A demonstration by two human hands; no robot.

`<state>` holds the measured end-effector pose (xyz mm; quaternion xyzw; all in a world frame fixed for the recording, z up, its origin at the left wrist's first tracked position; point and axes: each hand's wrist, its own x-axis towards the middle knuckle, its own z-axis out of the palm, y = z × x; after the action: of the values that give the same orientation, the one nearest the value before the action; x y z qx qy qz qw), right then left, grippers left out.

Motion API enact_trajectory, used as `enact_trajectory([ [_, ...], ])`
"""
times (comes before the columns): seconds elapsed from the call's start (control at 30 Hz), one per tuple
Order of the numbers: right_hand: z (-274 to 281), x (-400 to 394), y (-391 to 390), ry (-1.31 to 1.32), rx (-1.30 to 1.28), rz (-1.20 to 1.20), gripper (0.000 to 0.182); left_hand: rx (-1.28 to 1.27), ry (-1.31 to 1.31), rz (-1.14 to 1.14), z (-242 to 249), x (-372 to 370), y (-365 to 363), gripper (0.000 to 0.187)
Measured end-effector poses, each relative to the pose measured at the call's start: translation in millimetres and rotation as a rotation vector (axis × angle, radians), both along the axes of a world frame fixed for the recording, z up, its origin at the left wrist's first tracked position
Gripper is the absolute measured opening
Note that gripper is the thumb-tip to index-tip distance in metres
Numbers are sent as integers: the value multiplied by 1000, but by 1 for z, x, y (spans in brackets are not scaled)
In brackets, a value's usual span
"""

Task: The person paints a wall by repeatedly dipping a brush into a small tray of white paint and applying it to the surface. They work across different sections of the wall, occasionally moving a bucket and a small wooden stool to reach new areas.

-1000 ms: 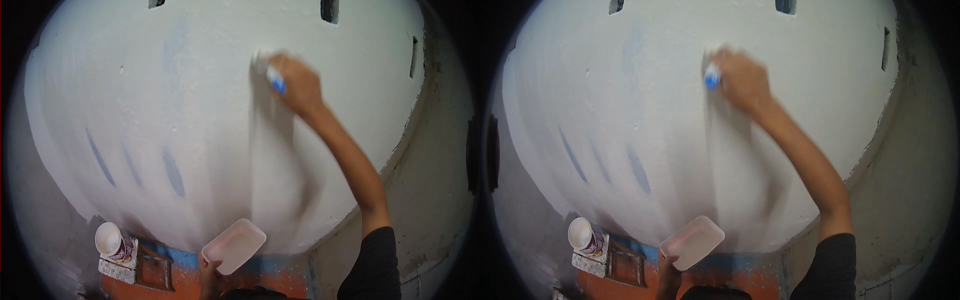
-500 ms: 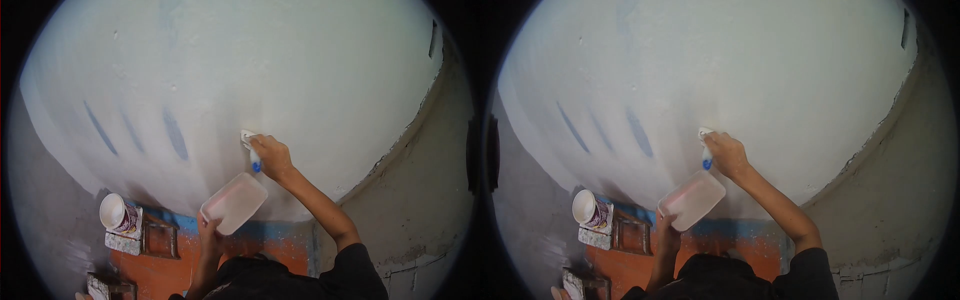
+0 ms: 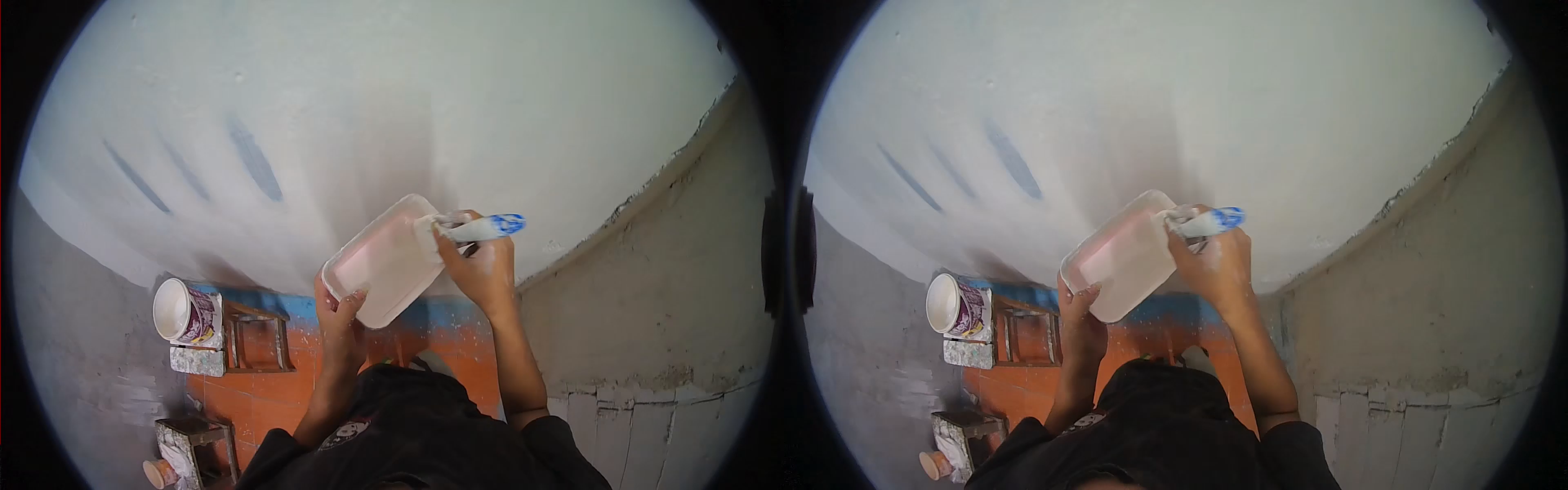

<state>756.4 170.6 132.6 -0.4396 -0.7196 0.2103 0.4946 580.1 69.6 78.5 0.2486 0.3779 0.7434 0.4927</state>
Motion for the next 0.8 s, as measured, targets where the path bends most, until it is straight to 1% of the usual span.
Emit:
enact_trajectory([
  [0.1, -9, 10, -7, -25, 48, 23, 13, -16, 79, -22, 0, 17, -2, 66],
  [0.13, -12, 15, -6, -55, 21, 18, 13, -20, 109, -28, 0, 24, -2, 67],
  [0.23, -15, 24, -6, -226, -54, -63, 15, 13, 175, -39, -8, 35, -3, 68],
  [0.33, -13, 38, -10, -217, -84, -89, 17, -12, 206, -62, -11, 46, -5, 68],
  [0.43, -16, 58, -8, -152, -89, -179, 16, -31, 143, -100, 0, 60, -7, 67],
  [0.47, -17, 69, -7, -95, -54, -175, 15, -36, 150, -105, 0, 65, -7, 67],
  [0.57, -29, 99, -4, 297, -246, -191, 20, -54, 173, -115, -1, 77, -6, 67],
  [0.6, -29, 109, -5, 406, -255, -169, 19, -63, 183, -115, -2, 82, -6, 67],
  [0.7, -34, 131, -6, 556, -276, -211, 19, -80, 169, -132, -1, 103, -3, 68],
  [0.8, -45, 161, -2, 608, -342, -260, 17, -97, 183, -145, -2, 125, -1, 69],
])
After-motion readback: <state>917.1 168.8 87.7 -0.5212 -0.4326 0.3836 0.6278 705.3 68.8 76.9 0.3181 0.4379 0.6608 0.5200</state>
